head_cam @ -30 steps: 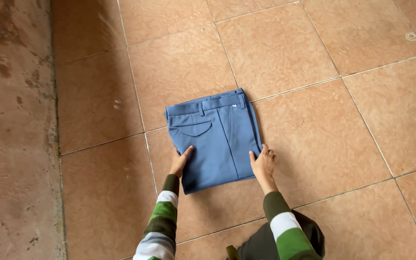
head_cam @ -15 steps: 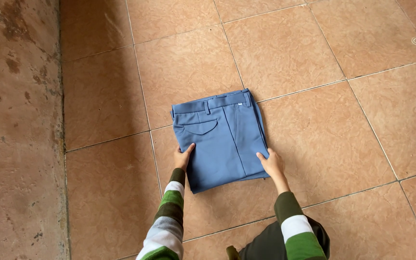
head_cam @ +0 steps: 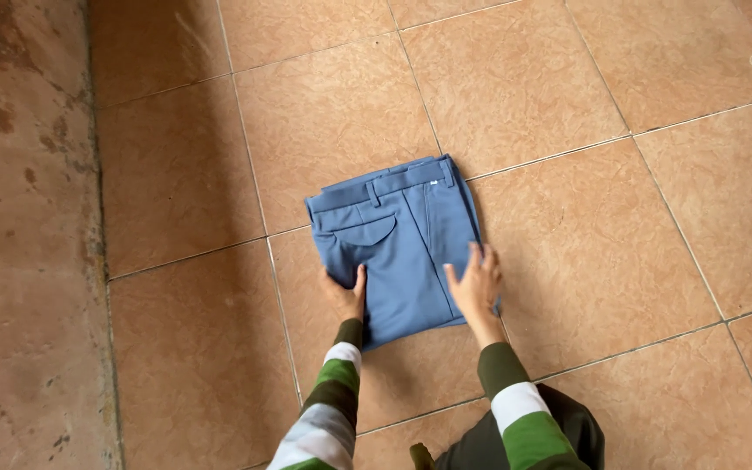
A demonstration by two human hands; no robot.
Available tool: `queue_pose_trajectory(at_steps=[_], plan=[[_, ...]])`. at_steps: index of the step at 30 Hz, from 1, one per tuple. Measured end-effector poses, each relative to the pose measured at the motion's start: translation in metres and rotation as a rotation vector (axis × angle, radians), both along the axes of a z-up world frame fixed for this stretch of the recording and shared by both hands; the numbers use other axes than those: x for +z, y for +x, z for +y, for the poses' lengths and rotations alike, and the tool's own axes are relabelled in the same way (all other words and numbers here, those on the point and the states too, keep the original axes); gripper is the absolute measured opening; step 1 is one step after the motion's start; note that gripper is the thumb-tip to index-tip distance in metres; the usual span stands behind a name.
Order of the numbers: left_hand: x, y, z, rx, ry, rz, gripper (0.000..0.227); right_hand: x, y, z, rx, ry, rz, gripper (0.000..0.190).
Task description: Folding blue trousers into a compact rectangular shape on the floor.
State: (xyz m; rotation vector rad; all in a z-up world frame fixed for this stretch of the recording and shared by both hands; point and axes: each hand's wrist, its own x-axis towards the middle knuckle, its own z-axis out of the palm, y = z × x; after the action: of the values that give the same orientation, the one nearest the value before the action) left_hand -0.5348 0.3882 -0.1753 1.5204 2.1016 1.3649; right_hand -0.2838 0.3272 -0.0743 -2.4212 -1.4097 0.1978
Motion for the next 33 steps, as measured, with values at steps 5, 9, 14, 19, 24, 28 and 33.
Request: queue_pose_trajectory(at_steps=[5, 9, 14, 19, 24, 28, 33], plan=[[0.021, -0.008, -0.006, -0.125, 0.083, 0.340, 0.075, 0.033, -0.060, 0.019, 0.366, -0.015, 0.013, 0.069], [0.051, -0.002, -0.009, -0.332, -0.039, 0.514, 0.067, 0.020, -0.077, 0.019, 0.539, -0.288, 0.085, 0.064], [0.058, 0.006, 0.001, -0.274, -0.359, 0.510, 0.079, 0.000, -0.040, 0.028, 0.520, -0.338, -0.015, 0.065], [0.066, 0.008, 0.003, -0.261, -0.438, 0.475, 0.084, -0.039, 0.039, 0.013, 0.401, -0.382, -0.037, 0.072], [0.060, 0.007, 0.004, -0.258, -0.459, 0.481, 0.086, -0.058, 0.061, 0.016, 0.036, -0.399, -0.015, 0.077], [0.067, 0.008, 0.002, -0.271, -0.467, 0.493, 0.085, -0.010, -0.018, 0.033, 0.144, -0.098, -0.123, 0.072], [0.069, 0.009, 0.002, -0.267, -0.458, 0.492, 0.084, -0.002, -0.046, 0.035, 0.466, -0.357, 0.117, 0.075]])
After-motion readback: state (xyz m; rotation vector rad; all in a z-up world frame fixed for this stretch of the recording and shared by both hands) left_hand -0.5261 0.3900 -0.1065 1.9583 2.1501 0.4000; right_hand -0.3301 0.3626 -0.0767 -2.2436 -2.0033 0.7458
